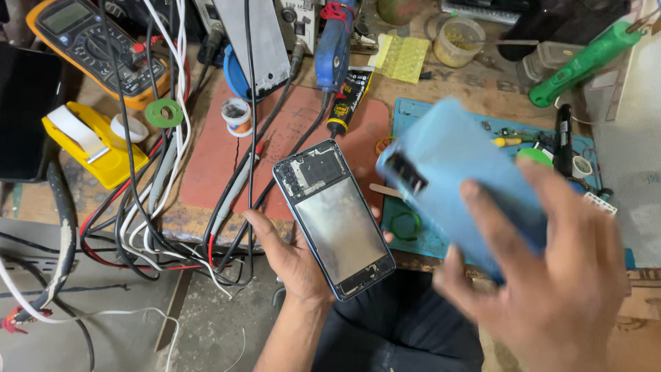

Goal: The person applies adhesive along the inner frame of a disassembled smartphone, then attaches the back cover and presses it into place. The person then applies pieces of white tape along the edges of the phone to secure the back cover.

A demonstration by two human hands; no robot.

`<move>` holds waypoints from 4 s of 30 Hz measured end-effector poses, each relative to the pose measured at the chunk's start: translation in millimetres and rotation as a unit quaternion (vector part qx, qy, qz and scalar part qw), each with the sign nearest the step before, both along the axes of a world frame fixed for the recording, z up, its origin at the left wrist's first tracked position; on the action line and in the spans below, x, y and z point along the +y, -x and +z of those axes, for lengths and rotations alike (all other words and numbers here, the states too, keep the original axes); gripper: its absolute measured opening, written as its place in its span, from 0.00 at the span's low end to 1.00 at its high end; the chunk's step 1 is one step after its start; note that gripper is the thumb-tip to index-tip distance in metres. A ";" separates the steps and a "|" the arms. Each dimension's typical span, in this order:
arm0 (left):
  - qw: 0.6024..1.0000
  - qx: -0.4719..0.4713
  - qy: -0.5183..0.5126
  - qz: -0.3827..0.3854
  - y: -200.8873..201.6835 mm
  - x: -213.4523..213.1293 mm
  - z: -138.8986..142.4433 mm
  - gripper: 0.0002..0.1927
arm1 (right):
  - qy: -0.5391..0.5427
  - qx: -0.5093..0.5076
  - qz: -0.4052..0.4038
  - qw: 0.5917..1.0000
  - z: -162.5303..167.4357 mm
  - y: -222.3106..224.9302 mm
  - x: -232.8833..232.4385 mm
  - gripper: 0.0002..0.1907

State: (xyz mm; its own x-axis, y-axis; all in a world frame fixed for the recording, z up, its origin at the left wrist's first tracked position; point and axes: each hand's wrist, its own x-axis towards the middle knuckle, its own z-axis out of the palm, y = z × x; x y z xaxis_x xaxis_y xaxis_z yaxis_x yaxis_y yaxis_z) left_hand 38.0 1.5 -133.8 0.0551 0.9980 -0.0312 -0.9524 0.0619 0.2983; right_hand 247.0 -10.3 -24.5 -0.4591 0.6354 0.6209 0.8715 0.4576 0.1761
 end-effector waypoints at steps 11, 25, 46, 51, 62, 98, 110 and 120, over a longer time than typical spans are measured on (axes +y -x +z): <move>0.995 -0.062 -0.071 0.030 -8.1 6.2 -3.3 0.62 | 0.167 -0.002 0.148 0.975 -43.5 -23.4 -29.5 0.33; 0.996 -0.049 -0.074 -0.027 -3.3 -3.6 -18.3 0.66 | 0.476 0.356 0.006 0.804 -69.6 0.7 -41.5 0.30; 0.994 0.027 0.041 0.093 -10.8 -1.7 -20.6 0.36 | 0.209 0.225 0.125 0.943 -51.7 97.2 -10.2 0.29; 0.996 0.018 0.019 0.084 -11.6 -3.0 -20.9 0.37 | 0.217 0.225 0.137 0.940 -54.9 95.4 -9.3 0.28; 0.996 0.038 0.024 0.071 -10.5 -4.4 -16.1 0.40 | 0.232 0.211 0.143 0.939 -54.0 92.6 -10.1 0.27; 0.881 0.426 -0.171 0.119 22.0 20.7 21.7 0.19 | 0.291 0.625 0.151 0.708 6.6 79.1 30.4 0.20; 0.883 0.421 -0.181 0.102 19.5 12.8 22.5 0.20 | 0.278 0.644 0.121 0.703 9.7 83.2 17.8 0.15; 0.819 0.466 -0.208 0.261 29.7 1.6 45.0 0.22 | 0.253 0.689 0.190 0.652 -10.6 79.8 14.6 0.14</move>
State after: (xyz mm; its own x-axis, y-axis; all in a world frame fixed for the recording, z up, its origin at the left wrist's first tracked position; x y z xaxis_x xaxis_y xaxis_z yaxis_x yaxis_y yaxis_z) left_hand 8.3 3.1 -88.8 -0.2370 0.8125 0.5325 -0.1636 -0.5737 0.8025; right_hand 167.2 4.3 -35.1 0.1288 0.9223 0.3642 -0.1515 0.3813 -0.9120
